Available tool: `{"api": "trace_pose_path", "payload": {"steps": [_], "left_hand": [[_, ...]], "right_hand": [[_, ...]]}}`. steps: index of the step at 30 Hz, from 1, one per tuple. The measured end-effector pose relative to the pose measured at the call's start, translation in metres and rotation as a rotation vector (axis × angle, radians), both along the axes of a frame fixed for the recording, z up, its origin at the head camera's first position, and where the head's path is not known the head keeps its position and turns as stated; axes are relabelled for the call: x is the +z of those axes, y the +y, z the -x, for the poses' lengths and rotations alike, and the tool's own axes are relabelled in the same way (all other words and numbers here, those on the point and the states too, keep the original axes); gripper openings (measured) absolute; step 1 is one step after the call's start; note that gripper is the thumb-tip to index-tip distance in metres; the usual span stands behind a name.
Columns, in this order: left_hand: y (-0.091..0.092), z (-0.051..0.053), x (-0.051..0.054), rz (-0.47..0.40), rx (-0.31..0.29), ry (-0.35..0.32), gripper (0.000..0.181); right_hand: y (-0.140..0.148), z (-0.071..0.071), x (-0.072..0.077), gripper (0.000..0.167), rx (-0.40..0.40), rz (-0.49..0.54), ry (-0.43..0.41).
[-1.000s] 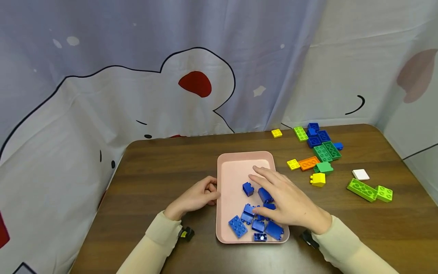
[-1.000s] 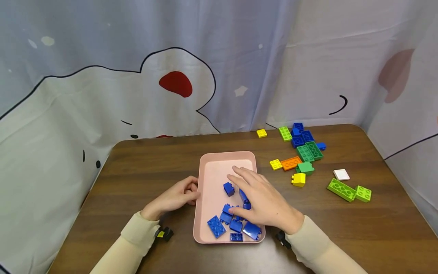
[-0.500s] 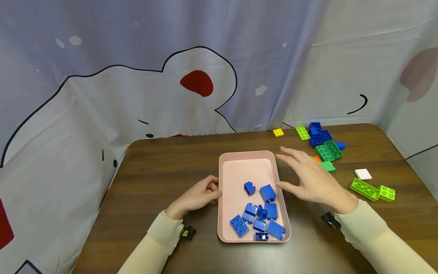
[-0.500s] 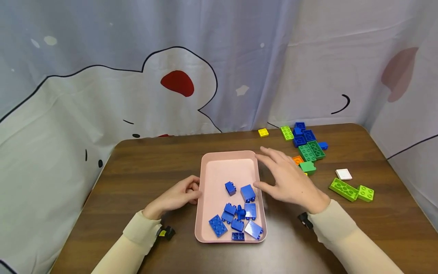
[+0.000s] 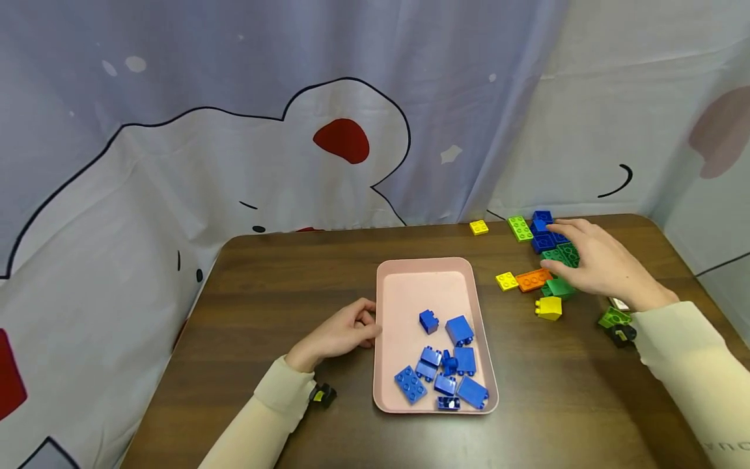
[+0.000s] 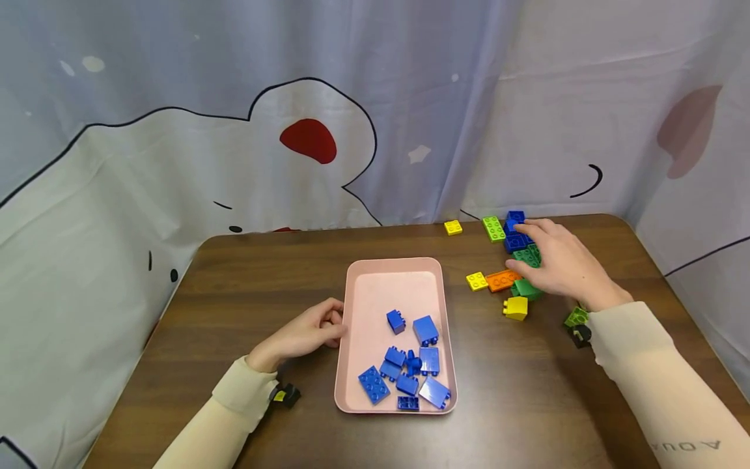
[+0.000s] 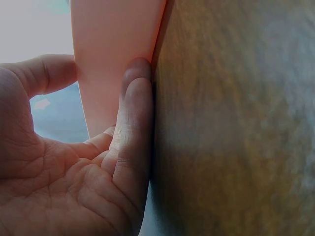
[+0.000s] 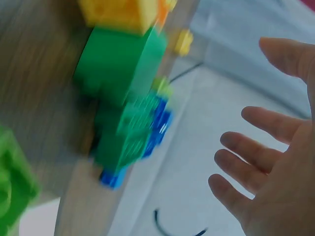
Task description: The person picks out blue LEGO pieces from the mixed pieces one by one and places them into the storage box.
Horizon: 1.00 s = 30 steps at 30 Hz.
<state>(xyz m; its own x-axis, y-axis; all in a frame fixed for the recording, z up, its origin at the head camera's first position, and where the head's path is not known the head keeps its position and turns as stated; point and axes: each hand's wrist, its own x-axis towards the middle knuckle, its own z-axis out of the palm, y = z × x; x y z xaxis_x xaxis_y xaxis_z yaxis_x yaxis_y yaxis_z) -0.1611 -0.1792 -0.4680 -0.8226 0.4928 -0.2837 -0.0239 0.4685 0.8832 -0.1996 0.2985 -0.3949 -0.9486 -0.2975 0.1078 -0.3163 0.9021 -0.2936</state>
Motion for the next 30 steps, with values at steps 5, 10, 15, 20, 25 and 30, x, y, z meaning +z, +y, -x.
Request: {"api": "trace_pose_path", "payload": {"steps": [5,10,15,20,25,30], "left_hand": [[0.000,-0.001,0.001,0.004,-0.001,0.003,0.047],[0.001,-0.001,0.002,0.010,0.002,0.007,0.046],[0.001,-0.002,0.003,0.006,0.002,0.010,0.046],[0.001,-0.002,0.003,-0.001,0.003,0.008,0.045],[0.001,-0.002,0.002,-0.001,0.008,0.003,0.045],[0.000,-0.001,0.001,-0.003,0.005,0.009,0.045]], "right_hand": [[0.030,0.014,-0.007,0.072,-0.016,-0.031,-0.036],[0.049,0.024,-0.015,0.068,-0.038,-0.092,-0.104],[0.059,0.031,-0.024,0.061,-0.028,-0.140,-0.128],[0.062,0.035,-0.034,0.058,-0.032,-0.166,-0.162],[0.062,0.037,-0.038,0.058,-0.064,-0.162,-0.185],[0.065,0.036,-0.039,0.057,-0.086,-0.144,-0.185]]}}
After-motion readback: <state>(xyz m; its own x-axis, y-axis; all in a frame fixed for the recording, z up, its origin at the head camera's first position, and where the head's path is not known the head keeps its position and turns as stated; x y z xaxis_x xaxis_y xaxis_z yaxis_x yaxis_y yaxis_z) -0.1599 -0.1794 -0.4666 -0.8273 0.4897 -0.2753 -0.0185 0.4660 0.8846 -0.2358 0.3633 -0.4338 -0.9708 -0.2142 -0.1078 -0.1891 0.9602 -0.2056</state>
